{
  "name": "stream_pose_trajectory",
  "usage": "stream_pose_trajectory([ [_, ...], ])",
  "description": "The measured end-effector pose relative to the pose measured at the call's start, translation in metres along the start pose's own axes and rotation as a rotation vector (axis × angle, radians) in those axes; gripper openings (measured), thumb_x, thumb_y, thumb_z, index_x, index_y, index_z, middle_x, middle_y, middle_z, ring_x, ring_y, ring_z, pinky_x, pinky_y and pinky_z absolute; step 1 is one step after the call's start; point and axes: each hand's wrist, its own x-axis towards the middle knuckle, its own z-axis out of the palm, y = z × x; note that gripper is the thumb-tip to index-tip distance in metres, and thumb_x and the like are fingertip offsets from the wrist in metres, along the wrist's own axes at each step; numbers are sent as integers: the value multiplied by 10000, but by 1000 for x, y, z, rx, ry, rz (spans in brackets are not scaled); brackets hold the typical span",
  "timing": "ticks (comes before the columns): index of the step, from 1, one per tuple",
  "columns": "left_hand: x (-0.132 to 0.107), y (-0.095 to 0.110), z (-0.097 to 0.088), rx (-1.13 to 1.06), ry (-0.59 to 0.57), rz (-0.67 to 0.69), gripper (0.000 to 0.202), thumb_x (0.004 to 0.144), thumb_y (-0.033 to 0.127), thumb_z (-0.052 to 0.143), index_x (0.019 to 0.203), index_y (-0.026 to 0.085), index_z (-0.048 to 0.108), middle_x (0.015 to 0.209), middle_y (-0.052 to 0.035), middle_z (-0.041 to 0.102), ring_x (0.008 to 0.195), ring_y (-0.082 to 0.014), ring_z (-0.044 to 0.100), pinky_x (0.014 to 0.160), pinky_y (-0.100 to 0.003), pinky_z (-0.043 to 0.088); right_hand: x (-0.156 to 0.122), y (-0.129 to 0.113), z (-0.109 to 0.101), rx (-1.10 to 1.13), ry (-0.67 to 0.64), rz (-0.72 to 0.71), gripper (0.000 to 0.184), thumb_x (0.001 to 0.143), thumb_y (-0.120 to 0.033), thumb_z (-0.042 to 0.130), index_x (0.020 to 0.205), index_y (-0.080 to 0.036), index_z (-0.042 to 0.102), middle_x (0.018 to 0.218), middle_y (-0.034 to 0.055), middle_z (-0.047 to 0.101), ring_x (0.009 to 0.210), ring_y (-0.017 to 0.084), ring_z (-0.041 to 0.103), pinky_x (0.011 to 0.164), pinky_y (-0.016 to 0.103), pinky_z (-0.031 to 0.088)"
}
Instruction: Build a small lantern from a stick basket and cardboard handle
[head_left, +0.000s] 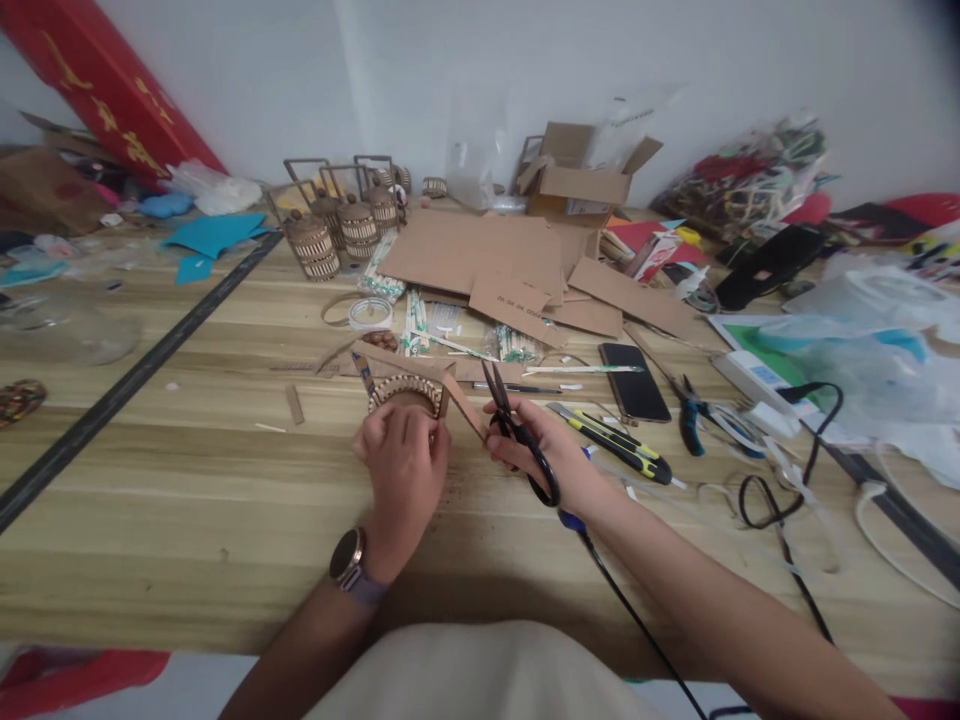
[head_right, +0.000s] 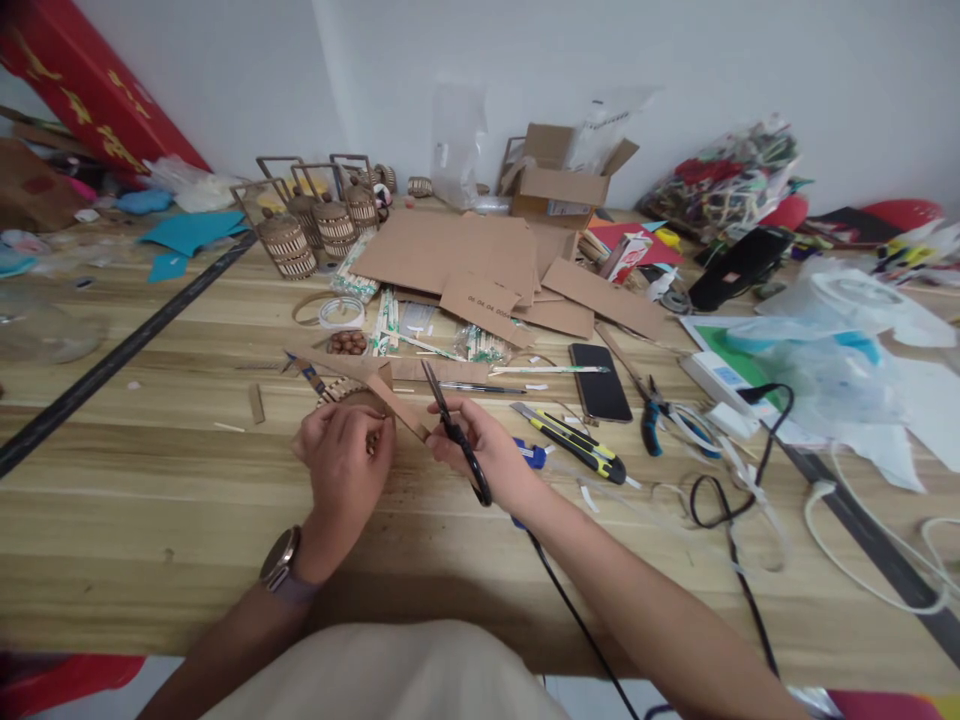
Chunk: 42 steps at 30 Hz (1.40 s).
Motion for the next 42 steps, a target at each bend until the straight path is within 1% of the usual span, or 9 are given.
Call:
stream_pose_trajectory([
  [5, -1, -1, 3, -5, 30, -58, 153, 907, 166, 643, 788, 223, 566, 806, -42, 698, 967, -295, 584, 910, -440, 414, -3, -5, 1, 5, -6, 4, 457, 738, -438, 802, 1058, -217, 563, 773, -40, 586, 663, 124, 543, 598, 277, 427],
  [12, -1, 1, 3, -31, 48, -106, 97, 907, 155, 641, 989, 203, 627, 883, -68, 718, 999, -299, 584, 922, -450, 401, 2, 0, -2, 39, -47, 8, 431, 779, -529, 777, 986, -223, 554, 741, -29, 616, 591, 116, 535, 544, 260, 426],
  [19, -6, -3, 3, 0, -43, -73, 180, 919, 166, 629, 1098, 180, 623, 964, -95, 731, 1024, -309, 574, 973, -476, 386, 11, 9, -23, 63, 101, -59, 595, 793, -707, 690, 1115, -226, 554, 796, -9, 624, 613, 132, 556, 538, 269, 436],
  [22, -8, -6, 2, 17, -66, -55, 163, 915, 162, 635, 1077, 186, 633, 968, -92, 735, 1020, -313, 574, 975, -485, 382, 22, 2, -49, -204, 154, -46, 539, 859, -658, 624, 1175, -227, 551, 776, -20, 615, 584, 135, 525, 552, 281, 432],
  [24, -8, -8, 2, 26, -85, -50, 157, 910, 162, 638, 1065, 189, 643, 978, -96, 737, 1033, -323, 569, 967, -498, 381, 35, -2, -66, -580, 207, -63, 462, 838, -513, 695, 1167, -207, 587, 764, -8, 631, 634, 167, 560, 604, 297, 447],
  [27, -8, -11, 1, 38, -113, -33, 164, 896, 162, 647, 1058, 188, 658, 975, -108, 734, 1030, -337, 557, 934, -502, 402, 60, -2, -84, -1106, 186, -74, 436, 848, -298, 683, 1257, -173, 599, 955, 78, 715, 858, 235, 658, 746, 317, 478],
  [29, -7, -13, 0, 45, -122, -10, 153, 887, 158, 655, 1037, 188, 665, 952, -108, 727, 1013, -337, 554, 907, -490, 420, 74, 2, -89, -1294, 148, -54, 441, 886, -227, 617, 1317, -139, 579, 1074, 133, 725, 968, 257, 672, 803, 316, 480],
  [37, -4, -25, -2, 44, -139, 71, 54, 898, 164, 649, 931, 201, 670, 933, -106, 708, 984, -320, 573, 868, -465, 463, 90, 14, -95, -1496, 106, -16, 481, 898, -167, 586, 1373, -94, 558, 1221, 221, 688, 1119, 322, 636, 900, 365, 462],
  [42, -5, -27, -3, 52, -144, 90, 41, 900, 172, 642, 910, 202, 668, 937, -106, 708, 984, -321, 571, 859, -461, 467, 75, -2, -76, -1610, 112, -69, 350, 957, -143, 487, 1264, -112, 651, 1211, 264, 662, 1176, 395, 569, 950, 493, 410],
])
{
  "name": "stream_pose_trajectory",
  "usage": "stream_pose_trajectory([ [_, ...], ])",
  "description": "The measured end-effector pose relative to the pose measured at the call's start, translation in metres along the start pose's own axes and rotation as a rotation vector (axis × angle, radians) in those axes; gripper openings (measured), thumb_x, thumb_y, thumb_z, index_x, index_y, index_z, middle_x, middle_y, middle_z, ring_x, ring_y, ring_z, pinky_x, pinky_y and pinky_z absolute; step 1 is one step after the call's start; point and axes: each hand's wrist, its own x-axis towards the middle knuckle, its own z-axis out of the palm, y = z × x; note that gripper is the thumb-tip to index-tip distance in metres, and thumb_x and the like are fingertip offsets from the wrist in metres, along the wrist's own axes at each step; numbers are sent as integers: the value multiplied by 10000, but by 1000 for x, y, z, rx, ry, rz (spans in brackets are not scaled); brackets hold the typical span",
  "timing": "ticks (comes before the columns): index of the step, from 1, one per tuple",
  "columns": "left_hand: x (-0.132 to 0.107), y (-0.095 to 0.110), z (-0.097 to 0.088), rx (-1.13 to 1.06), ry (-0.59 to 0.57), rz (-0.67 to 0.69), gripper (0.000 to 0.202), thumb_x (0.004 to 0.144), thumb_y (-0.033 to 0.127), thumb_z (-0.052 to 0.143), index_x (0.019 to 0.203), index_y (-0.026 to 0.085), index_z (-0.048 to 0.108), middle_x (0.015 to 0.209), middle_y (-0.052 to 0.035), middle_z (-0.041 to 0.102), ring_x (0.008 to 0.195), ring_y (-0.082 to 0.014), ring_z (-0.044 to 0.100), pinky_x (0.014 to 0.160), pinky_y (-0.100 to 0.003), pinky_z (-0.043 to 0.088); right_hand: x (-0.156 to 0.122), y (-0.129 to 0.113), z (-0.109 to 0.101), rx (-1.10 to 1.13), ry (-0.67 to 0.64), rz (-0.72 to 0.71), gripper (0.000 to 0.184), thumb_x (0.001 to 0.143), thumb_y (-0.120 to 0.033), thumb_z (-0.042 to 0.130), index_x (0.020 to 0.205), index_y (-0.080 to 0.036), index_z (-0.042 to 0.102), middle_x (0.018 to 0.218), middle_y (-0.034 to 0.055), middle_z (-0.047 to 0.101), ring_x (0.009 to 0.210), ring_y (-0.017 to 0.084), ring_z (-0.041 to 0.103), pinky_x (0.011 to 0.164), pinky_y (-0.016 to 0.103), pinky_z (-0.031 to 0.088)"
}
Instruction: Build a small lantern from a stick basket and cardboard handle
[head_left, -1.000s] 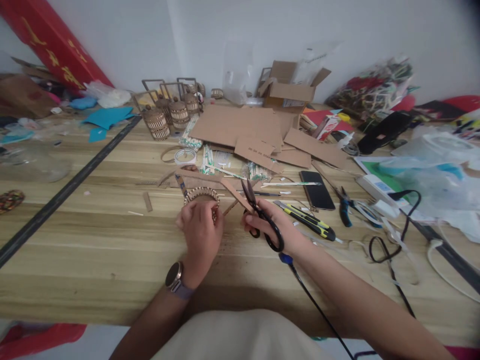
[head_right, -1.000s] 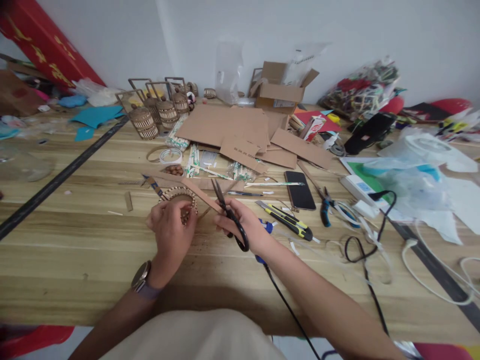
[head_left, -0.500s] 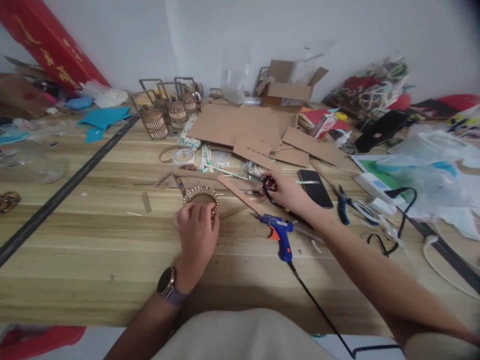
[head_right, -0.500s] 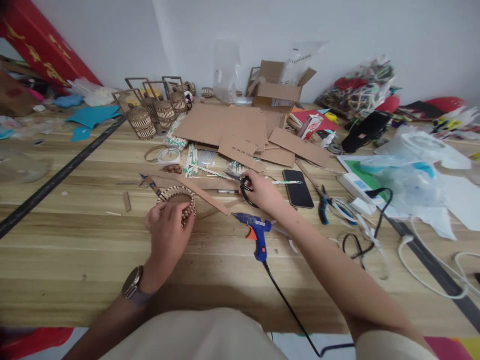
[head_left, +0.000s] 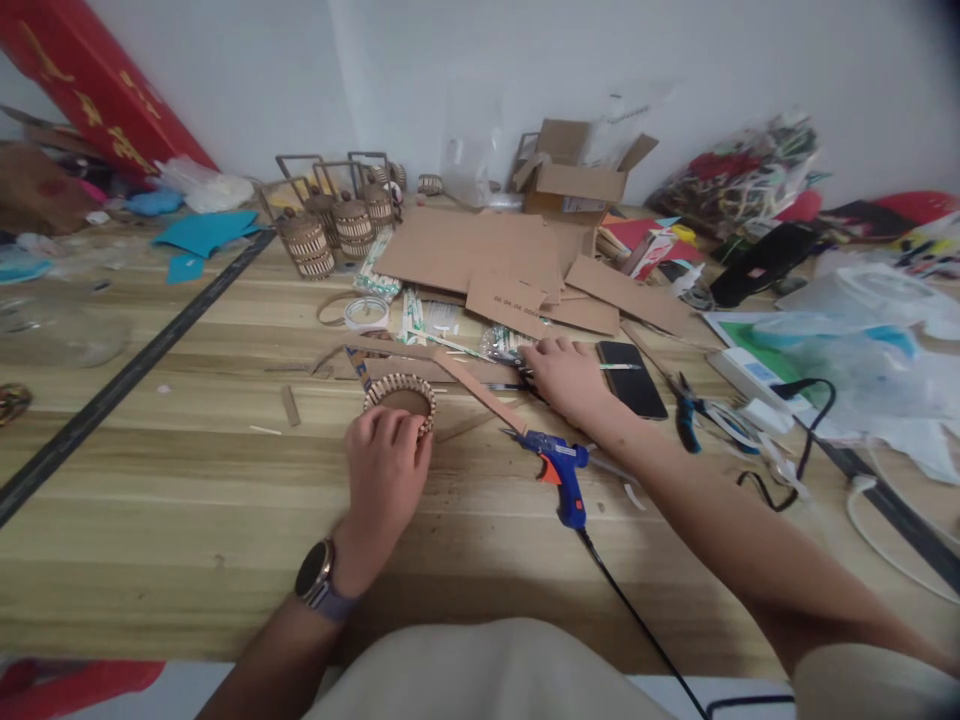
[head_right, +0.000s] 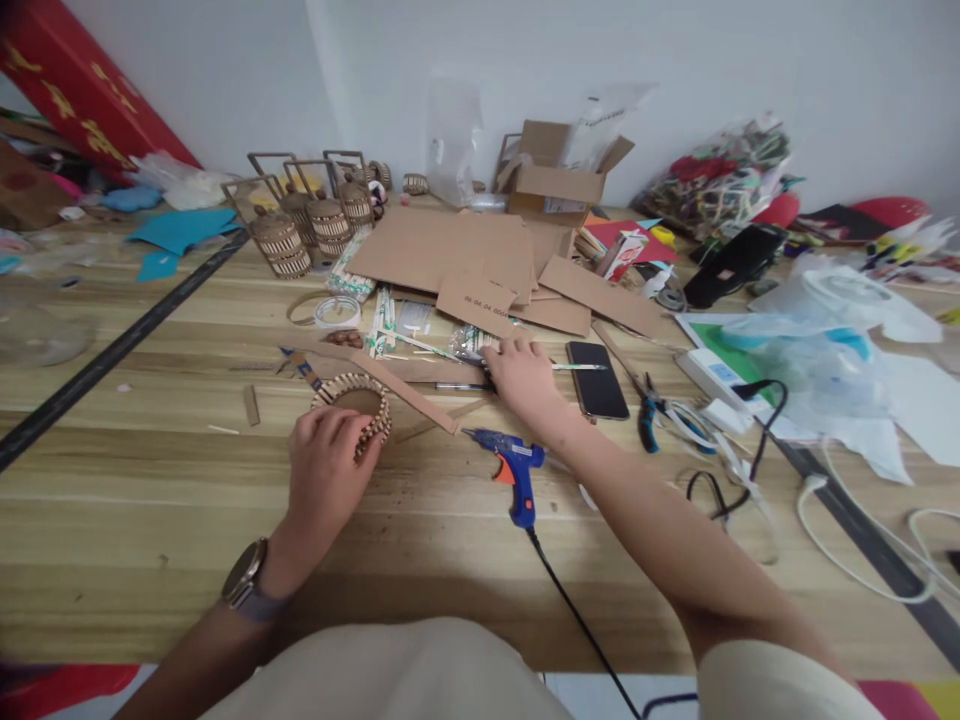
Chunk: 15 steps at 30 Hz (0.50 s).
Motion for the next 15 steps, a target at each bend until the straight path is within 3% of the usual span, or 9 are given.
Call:
stream_pose_trajectory([
  [5, 0, 1, -1, -2, 13, -2, 50, 907, 171, 631, 923, 194, 672, 958, -119, 708, 995, -327, 570, 869, -475, 475, -1, -37, -5, 236, -175, -488, 201, 915, -128, 559, 967, -180, 746, 1083, 132, 717, 1073, 278, 622, 920, 369, 454],
  [10, 0, 2, -2, 1, 11, 26, 64, 882, 144, 665, 940, 172, 667, 954, -113, 707, 995, -327, 575, 875, -466, 493, 8, -51, -4, 319, -250, -542, 164, 870, -113, 581, 852, -174, 732, 979, 106, 738, 903, 238, 670, 795, 312, 495],
  [15, 0, 3, -5, -38, 22, 21, 110, 880, 122, 661, 984, 158, 657, 985, -115, 713, 1019, -321, 582, 906, -466, 506, 8, -38, -12, 438, -253, -591, 178, 860, -121, 560, 810, -216, 701, 953, 63, 733, 876, 218, 659, 778, 303, 500],
])
